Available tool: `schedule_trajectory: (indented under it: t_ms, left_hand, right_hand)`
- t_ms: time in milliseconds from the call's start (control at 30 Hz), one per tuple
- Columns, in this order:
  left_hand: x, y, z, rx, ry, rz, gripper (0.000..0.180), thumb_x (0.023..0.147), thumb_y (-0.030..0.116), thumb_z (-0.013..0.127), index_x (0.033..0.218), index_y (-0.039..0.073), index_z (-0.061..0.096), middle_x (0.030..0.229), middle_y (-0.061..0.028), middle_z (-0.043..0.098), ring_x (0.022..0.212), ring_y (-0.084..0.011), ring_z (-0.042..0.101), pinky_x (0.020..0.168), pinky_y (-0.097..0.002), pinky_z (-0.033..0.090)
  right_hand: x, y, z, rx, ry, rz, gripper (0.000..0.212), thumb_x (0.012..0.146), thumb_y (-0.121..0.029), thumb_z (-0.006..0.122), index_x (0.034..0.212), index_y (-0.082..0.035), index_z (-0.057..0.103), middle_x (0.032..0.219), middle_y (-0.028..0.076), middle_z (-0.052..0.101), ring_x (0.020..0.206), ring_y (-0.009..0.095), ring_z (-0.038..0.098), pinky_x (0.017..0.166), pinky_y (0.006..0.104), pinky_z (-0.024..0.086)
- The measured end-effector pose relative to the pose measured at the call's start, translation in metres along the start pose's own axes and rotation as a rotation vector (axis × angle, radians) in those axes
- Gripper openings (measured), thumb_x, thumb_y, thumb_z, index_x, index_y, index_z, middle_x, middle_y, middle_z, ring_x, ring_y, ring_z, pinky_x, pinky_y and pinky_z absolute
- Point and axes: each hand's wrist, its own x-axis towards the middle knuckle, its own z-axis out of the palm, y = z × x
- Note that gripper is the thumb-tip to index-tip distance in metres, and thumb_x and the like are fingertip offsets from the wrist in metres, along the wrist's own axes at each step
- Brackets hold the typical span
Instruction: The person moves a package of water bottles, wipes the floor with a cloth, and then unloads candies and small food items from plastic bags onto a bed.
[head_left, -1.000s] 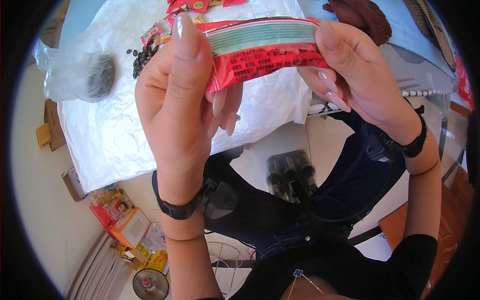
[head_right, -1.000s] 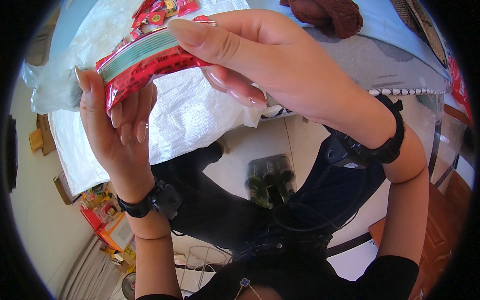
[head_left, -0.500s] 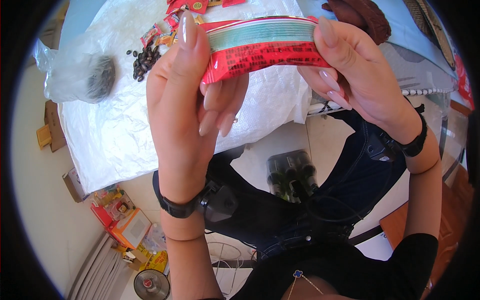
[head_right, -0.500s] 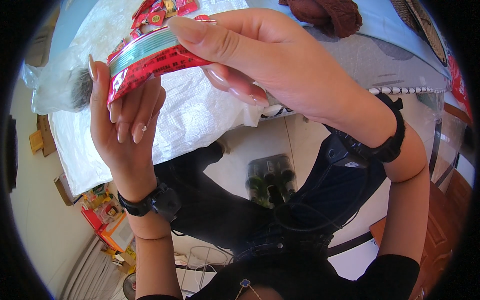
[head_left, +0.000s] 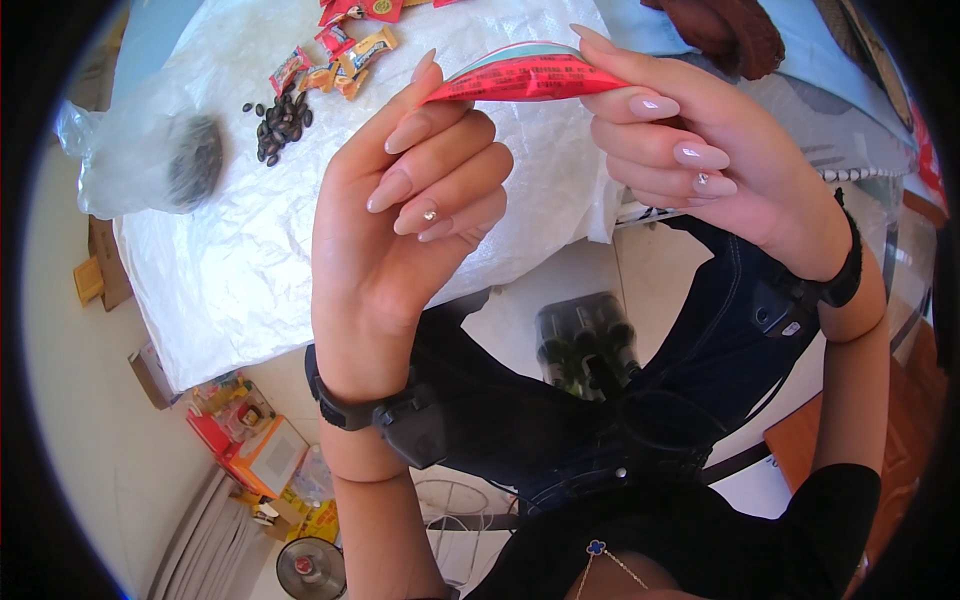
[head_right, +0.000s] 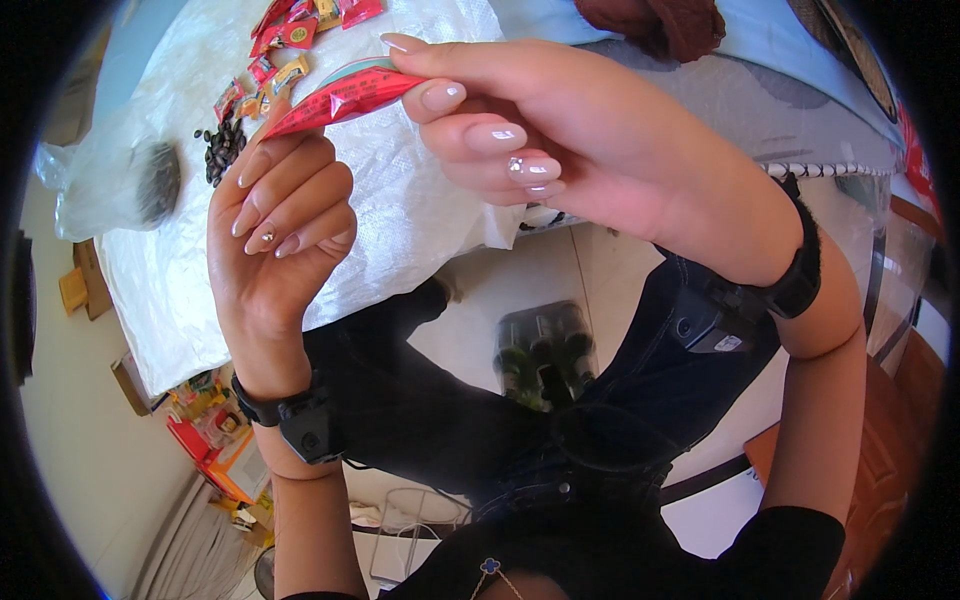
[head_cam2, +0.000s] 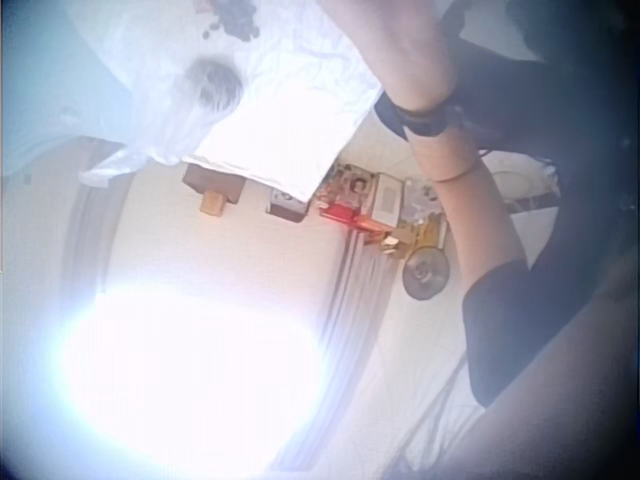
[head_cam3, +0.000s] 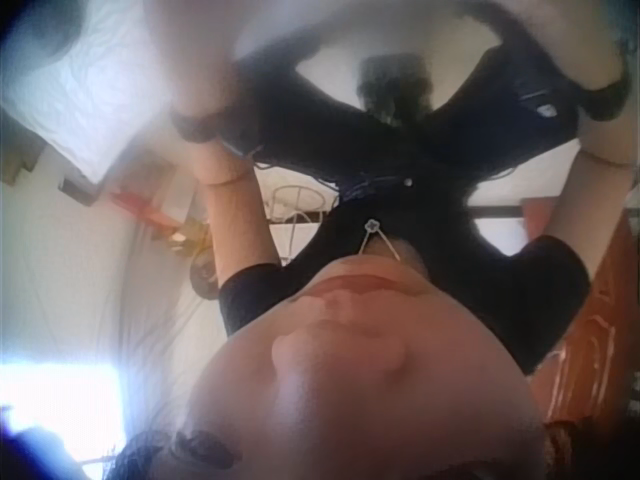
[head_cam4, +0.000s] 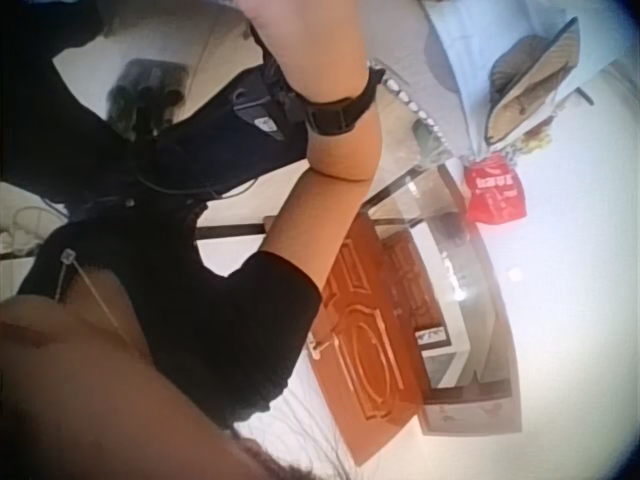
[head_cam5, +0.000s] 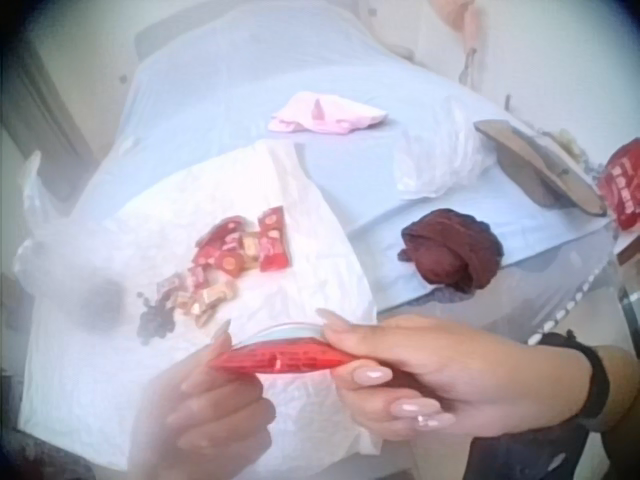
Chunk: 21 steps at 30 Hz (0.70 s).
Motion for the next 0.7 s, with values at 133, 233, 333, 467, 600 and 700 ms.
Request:
schedule_trajectory:
  t_ms: [133, 233, 333, 467, 600, 700]
  left_hand:
    - [0.0003, -0.0016, 0.0014, -0.056, 0.044, -0.026, 0.036, 0.092, 0.02, 0.027, 0.058, 0.012, 0.035, 0.042, 0.005, 0.03, 0.041, -0.0066, 0.029, 0.04, -0.0196, 0.024]
    - [-0.0003, -0.0016, 0.0002, -0.074, 0.051, -0.029, 0.033, 0.091, 0.018, 0.028, 0.059, 0.012, 0.036, 0.043, 0.0047, 0.031, 0.041, -0.0066, 0.028, 0.041, -0.0199, 0.025]
    - [-0.0017, 0.0, -0.002, -0.079, 0.015, -0.03, 0.03, 0.09, 0.013, 0.028, 0.062, 0.01, 0.037, 0.046, 0.0032, 0.033, 0.04, -0.0065, 0.029, 0.043, -0.0209, 0.026]
    - [-0.0015, 0.0, -0.0007, -0.041, 0.022, -0.019, 0.03, 0.091, 0.014, 0.028, 0.062, 0.01, 0.037, 0.045, 0.0034, 0.033, 0.04, -0.0065, 0.03, 0.043, -0.0207, 0.025]
    - [-0.0008, 0.0001, 0.0018, -0.016, 0.018, -0.014, 0.033, 0.091, 0.016, 0.027, 0.061, 0.011, 0.037, 0.044, 0.0035, 0.032, 0.039, -0.0066, 0.03, 0.043, -0.0206, 0.025]
    - [-0.0017, 0.0006, 0.0057, 0.021, 0.056, 0.012, 0.035, 0.092, 0.019, 0.025, 0.06, 0.011, 0.036, 0.043, 0.0035, 0.032, 0.038, -0.0067, 0.03, 0.043, -0.0207, 0.025]
  right_hand:
    - [-0.0001, -0.0004, -0.0014, 0.046, 0.008, 0.019, 0.04, 0.093, -0.03, 0.028, 0.057, -0.013, 0.033, 0.039, -0.004, 0.032, 0.027, 0.003, 0.022, 0.027, 0.0132, 0.022]
    - [-0.0011, -0.0004, -0.0005, 0.083, 0.015, 0.018, 0.04, 0.093, -0.029, 0.027, 0.057, -0.012, 0.033, 0.04, -0.003, 0.032, 0.026, 0.003, 0.023, 0.026, 0.0129, 0.023]
    - [0.0008, -0.0012, 0.0016, 0.122, 0.031, 0.05, 0.04, 0.093, -0.029, 0.027, 0.058, -0.012, 0.033, 0.04, -0.003, 0.033, 0.026, 0.003, 0.023, 0.026, 0.013, 0.023]
    - [-0.0007, -0.0021, 0.0056, 0.126, 0.058, 0.052, 0.04, 0.093, -0.029, 0.027, 0.057, -0.012, 0.033, 0.04, -0.002, 0.033, 0.025, 0.004, 0.024, 0.026, 0.0129, 0.024]
    - [0.0005, 0.0007, -0.0023, 0.114, 0.003, 0.033, 0.041, 0.093, -0.029, 0.027, 0.056, -0.013, 0.032, 0.04, -0.002, 0.033, 0.025, 0.004, 0.023, 0.025, 0.0132, 0.023]
    - [-0.0014, -0.0019, 0.0025, 0.055, 0.042, 0.024, 0.041, 0.092, -0.03, 0.029, 0.055, -0.013, 0.031, 0.039, -0.003, 0.033, 0.026, 0.004, 0.024, 0.027, 0.0141, 0.023]
